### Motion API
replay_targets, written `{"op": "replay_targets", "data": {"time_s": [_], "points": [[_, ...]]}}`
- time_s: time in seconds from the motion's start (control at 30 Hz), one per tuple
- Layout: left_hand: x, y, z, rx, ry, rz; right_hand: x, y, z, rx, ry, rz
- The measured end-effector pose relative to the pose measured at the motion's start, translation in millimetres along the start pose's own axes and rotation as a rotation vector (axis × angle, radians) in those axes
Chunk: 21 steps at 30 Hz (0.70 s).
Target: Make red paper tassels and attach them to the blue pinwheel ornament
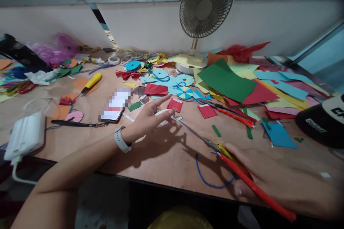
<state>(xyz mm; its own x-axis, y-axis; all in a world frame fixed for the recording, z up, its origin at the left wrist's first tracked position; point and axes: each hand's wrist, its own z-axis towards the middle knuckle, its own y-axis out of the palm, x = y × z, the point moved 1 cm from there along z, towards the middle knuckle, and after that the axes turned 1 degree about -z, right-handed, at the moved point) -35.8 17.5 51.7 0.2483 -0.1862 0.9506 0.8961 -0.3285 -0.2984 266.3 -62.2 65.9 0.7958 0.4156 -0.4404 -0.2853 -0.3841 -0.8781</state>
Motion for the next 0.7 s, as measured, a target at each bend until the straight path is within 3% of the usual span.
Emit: {"op": "replay_targets", "data": {"time_s": [0.23,0.53,0.7], "points": [[5,-2.0,0,-0.097,-0.093,-0.178,-6,-12,7,-0.226,0.033,-0.008],[2,-3.7,1,-0.096,-0.097,-0.225,-11,-12,8,-0.272,0.047,0.028],[0,-1.1,0,-0.142,-0.217,-0.347,-8,-9,8,-0.292,0.052,0.045]]}}
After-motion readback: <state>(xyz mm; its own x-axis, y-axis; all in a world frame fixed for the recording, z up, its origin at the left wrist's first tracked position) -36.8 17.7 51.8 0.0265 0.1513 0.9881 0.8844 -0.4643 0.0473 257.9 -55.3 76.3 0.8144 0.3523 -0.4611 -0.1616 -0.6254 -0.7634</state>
